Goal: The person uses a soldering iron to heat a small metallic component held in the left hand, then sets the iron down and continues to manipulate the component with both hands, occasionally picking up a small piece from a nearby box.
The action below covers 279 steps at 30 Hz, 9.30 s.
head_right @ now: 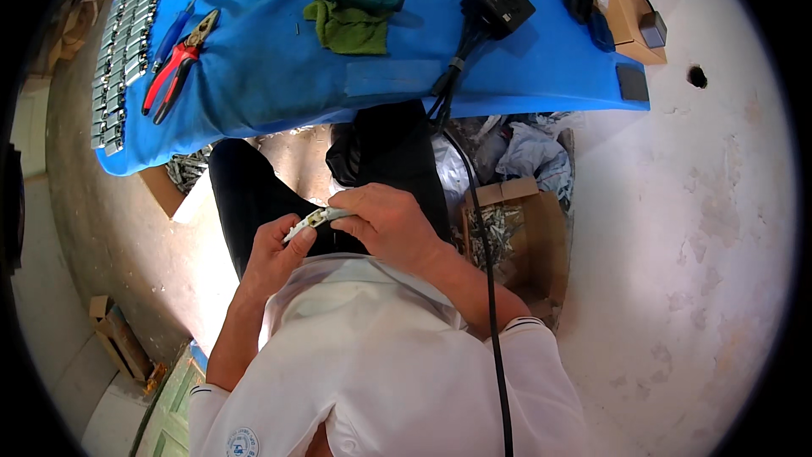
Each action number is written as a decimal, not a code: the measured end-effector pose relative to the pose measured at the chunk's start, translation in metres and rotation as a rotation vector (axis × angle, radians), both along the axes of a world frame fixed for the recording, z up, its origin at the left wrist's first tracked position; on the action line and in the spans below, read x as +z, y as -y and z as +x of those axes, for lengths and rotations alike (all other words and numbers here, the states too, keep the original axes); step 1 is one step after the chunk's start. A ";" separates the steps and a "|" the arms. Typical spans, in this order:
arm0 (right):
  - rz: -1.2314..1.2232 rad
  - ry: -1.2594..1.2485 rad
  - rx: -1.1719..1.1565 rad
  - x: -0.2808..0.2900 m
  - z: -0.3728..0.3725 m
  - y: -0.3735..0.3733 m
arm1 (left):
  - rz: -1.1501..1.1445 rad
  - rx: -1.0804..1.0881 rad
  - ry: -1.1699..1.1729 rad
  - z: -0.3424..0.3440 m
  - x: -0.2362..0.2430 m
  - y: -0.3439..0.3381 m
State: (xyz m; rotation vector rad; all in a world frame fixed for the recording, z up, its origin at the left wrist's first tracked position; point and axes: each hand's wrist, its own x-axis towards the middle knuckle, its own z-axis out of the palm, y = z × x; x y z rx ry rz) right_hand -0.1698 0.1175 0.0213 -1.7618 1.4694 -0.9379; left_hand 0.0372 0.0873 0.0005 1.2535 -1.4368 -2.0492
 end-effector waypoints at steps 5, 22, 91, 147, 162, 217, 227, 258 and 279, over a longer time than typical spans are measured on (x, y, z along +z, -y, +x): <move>0.215 0.108 0.086 0.005 -0.014 0.005 | 0.059 -0.068 -0.052 0.000 -0.001 0.001; 0.205 0.200 0.245 0.004 -0.016 0.008 | -0.010 -0.255 0.111 0.014 0.003 0.007; 0.812 1.064 -0.003 -0.046 0.000 0.030 | 0.563 0.084 -0.157 0.004 0.004 0.015; 0.635 0.848 0.127 -0.028 -0.017 0.060 | 0.541 0.337 -0.293 -0.033 0.017 0.006; 0.580 0.841 0.033 -0.018 -0.001 0.075 | 0.330 0.465 -0.256 -0.041 0.024 0.005; 0.662 0.640 0.150 -0.005 -0.023 0.085 | -0.258 0.389 0.199 -0.062 0.033 0.002; 0.196 0.344 0.083 -0.024 -0.029 0.074 | -0.141 0.311 0.138 -0.064 0.029 0.001; 0.581 0.480 0.227 0.009 -0.032 0.062 | -0.238 -0.014 0.144 -0.042 0.056 -0.001; -0.129 0.022 0.270 0.002 -0.030 0.058 | -0.119 0.087 0.165 -0.034 0.034 0.004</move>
